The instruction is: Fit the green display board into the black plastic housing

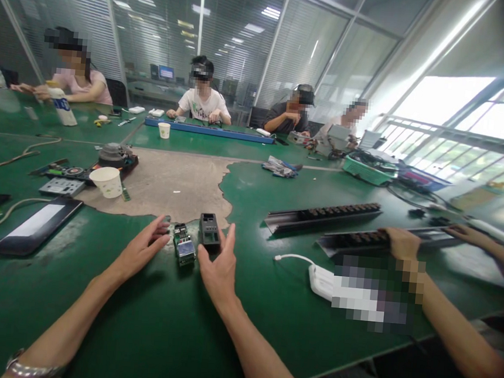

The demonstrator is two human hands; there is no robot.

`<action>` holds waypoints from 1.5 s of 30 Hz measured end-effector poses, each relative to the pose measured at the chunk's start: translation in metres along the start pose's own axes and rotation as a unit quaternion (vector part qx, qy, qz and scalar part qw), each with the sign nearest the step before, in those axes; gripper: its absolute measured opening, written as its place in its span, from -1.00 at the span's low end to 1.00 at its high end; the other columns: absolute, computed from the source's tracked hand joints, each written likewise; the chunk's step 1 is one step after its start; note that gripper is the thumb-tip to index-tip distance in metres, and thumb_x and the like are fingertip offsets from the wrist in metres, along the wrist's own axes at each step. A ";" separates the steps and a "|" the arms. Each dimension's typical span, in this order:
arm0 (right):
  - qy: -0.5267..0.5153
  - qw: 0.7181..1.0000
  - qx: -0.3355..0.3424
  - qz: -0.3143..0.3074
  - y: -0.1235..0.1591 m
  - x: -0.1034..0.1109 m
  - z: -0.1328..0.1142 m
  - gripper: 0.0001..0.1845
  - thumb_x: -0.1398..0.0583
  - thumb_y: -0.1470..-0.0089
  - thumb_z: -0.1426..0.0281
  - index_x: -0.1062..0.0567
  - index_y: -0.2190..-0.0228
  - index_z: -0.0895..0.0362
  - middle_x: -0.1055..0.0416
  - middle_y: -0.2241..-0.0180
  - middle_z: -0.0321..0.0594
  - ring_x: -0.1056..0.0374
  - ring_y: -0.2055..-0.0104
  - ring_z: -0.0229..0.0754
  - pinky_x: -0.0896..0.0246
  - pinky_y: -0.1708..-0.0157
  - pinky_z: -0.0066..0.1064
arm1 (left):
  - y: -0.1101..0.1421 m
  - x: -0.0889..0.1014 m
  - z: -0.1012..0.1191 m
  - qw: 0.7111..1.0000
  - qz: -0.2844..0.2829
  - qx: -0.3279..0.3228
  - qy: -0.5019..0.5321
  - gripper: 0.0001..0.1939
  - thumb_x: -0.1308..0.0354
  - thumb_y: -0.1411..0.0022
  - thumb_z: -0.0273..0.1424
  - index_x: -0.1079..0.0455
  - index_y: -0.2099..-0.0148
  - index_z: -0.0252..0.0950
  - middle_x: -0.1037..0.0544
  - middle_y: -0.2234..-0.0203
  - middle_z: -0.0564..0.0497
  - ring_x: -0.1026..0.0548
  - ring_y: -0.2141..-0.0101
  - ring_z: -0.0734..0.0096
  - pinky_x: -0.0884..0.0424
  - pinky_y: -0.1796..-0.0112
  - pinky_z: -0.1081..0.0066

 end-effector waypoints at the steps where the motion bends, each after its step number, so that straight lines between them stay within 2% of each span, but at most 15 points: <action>1: 0.016 1.000 -0.006 -0.009 0.000 -0.001 0.004 0.01 -0.21 -0.06 0.42 0.29 -0.33 0.17 -0.25 -0.19 0.01 -0.29 -0.15 0.03 -0.18 -0.15 -0.10 | 0.001 -0.001 0.001 1.000 -0.010 -0.016 -0.002 -0.21 -0.09 -0.27 -0.12 0.14 -0.41 -0.20 -0.27 -0.22 -0.20 -0.32 -0.15 0.05 -0.22 -0.14 0.03; 4: 0.064 0.998 -0.012 -0.022 0.001 -0.005 0.014 0.05 -0.20 -0.01 0.47 0.33 -0.33 0.22 -0.25 -0.18 0.07 -0.25 -0.18 0.10 -0.13 -0.17 -0.01 | 0.006 -0.007 0.008 0.996 -0.023 -0.070 -0.056 0.12 -0.28 -0.10 -0.13 0.42 -0.43 -0.21 -0.12 -0.29 -0.27 -0.19 -0.21 -0.06 -0.14 -0.17 -0.03; 6: 0.089 0.996 -0.001 -0.014 0.002 -0.006 0.017 0.06 -0.20 0.02 0.50 0.31 -0.32 0.25 -0.21 -0.19 0.13 -0.17 -0.23 0.14 -0.06 -0.19 0.05 | 0.008 -0.012 0.013 0.990 -0.027 -0.098 -0.101 0.27 -0.37 0.01 -0.12 0.51 -0.42 -0.21 -0.07 -0.30 -0.30 -0.15 -0.23 -0.14 -0.08 -0.18 -0.09; 11: 0.100 0.995 0.009 -0.004 0.004 -0.006 0.019 0.06 -0.21 0.04 0.48 0.28 -0.32 0.27 -0.08 -0.25 0.19 -0.04 -0.29 0.18 0.03 -0.23 0.09 | 0.008 -0.020 0.019 0.980 -0.001 -0.118 -0.157 0.40 -0.43 0.14 -0.09 0.54 -0.42 -0.23 -0.11 -0.28 -0.31 -0.15 -0.21 -0.22 -0.06 -0.17 -0.10; 18: 0.061 0.998 -0.004 -0.030 0.002 -0.006 0.015 -0.04 -0.16 -0.04 0.46 0.26 -0.32 0.26 -0.18 -0.21 0.10 -0.12 -0.26 0.08 -0.04 -0.22 -0.01 | 0.005 -0.028 0.022 0.982 -0.008 -0.112 -0.151 0.28 -0.35 0.00 -0.14 0.56 -0.42 -0.24 -0.17 -0.24 -0.30 -0.21 -0.19 -0.16 -0.10 -0.16 -0.07; 21: 0.035 0.999 -0.014 -0.014 -0.001 -0.001 0.009 -0.05 -0.17 -0.06 0.44 0.24 -0.32 0.24 -0.22 -0.20 0.06 -0.18 -0.23 0.07 -0.08 -0.20 -0.02 | 0.005 -0.028 0.024 0.985 -0.023 -0.103 -0.137 0.26 -0.34 -0.03 -0.17 0.58 -0.41 -0.22 -0.14 -0.26 -0.30 -0.19 -0.21 -0.14 -0.08 -0.18 -0.08; 24: -0.006 1.000 0.004 0.006 -0.001 0.004 -0.002 -0.06 -0.18 -0.09 0.42 0.23 -0.32 0.17 -0.24 -0.20 0.00 -0.23 -0.20 0.01 -0.12 -0.19 -0.07 | 0.007 -0.026 0.026 0.988 -0.037 -0.090 -0.118 0.24 -0.33 -0.05 -0.19 0.58 -0.41 -0.17 -0.14 -0.28 -0.26 -0.17 -0.23 -0.12 -0.05 -0.19 -0.09; 27: -0.033 0.999 0.032 0.000 0.002 0.003 -0.016 -0.08 -0.19 -0.11 0.40 0.21 -0.32 0.13 -0.25 -0.20 -0.04 -0.24 -0.20 -0.03 -0.15 -0.18 -0.12 | 0.008 -0.019 0.026 0.992 -0.070 -0.082 -0.068 0.20 -0.33 -0.07 -0.21 0.54 -0.42 -0.13 -0.05 -0.32 -0.22 -0.09 -0.27 -0.08 0.00 -0.22 -0.08; 30: -0.044 0.998 0.047 -0.024 0.006 -0.006 -0.024 -0.09 -0.21 -0.11 0.40 0.17 -0.32 0.09 -0.27 -0.18 -0.08 -0.25 -0.19 -0.05 -0.17 -0.17 -0.15 | 0.007 -0.010 0.021 0.992 -0.103 -0.061 0.037 0.12 -0.28 -0.13 -0.23 0.49 -0.42 -0.09 0.08 -0.37 -0.16 -0.03 -0.30 -0.03 0.01 -0.24 -0.04; 33: -0.046 0.997 0.047 -0.043 0.008 -0.016 -0.027 -0.07 -0.21 -0.12 0.40 0.21 -0.33 0.08 -0.29 -0.17 -0.09 -0.27 -0.18 -0.05 -0.20 -0.16 -0.16 | 0.002 -0.002 0.011 0.986 -0.069 -0.038 0.148 -0.03 -0.18 -0.20 -0.26 0.41 -0.43 -0.08 0.04 -0.37 -0.13 -0.06 -0.30 0.01 0.00 -0.25 -0.02; 36: -0.040 0.996 0.054 -0.057 0.008 -0.025 -0.028 -0.02 -0.21 -0.12 0.39 0.30 -0.33 0.09 -0.33 -0.14 -0.10 -0.32 -0.14 -0.05 -0.24 -0.12 -0.18 | -0.002 0.001 0.002 0.978 -0.024 -0.024 0.208 -0.08 -0.14 -0.20 -0.31 0.34 -0.43 -0.08 -0.04 -0.35 -0.12 -0.12 -0.28 0.04 -0.04 -0.24 0.00; 39: -0.016 0.996 0.064 -0.059 0.008 -0.030 -0.028 0.00 -0.21 -0.11 0.38 0.31 -0.33 0.12 -0.34 -0.12 -0.06 -0.34 -0.11 -0.01 -0.26 -0.09 -0.15 | -0.004 -0.001 -0.002 0.976 -0.008 -0.013 0.219 -0.12 -0.13 -0.21 -0.33 0.30 -0.43 -0.11 -0.06 -0.34 -0.12 -0.15 -0.26 0.08 -0.07 -0.24 0.03; 45: 0.056 0.995 0.063 -0.055 0.011 -0.032 -0.029 -0.04 -0.19 -0.12 0.31 0.26 -0.33 0.20 -0.32 -0.13 0.08 -0.36 -0.08 0.11 -0.29 -0.04 -0.04 | -0.003 -0.002 0.006 0.985 -0.018 -0.009 0.174 -0.12 -0.14 -0.20 -0.30 0.26 -0.43 -0.16 -0.11 -0.31 -0.16 -0.15 -0.26 0.07 -0.07 -0.24 0.04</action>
Point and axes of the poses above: each hand's wrist, its own y-axis away from the middle knuckle, its own x-axis out of the back of the hand, z = x × y, the point moved 3 cm from there along -y, towards the middle knuckle
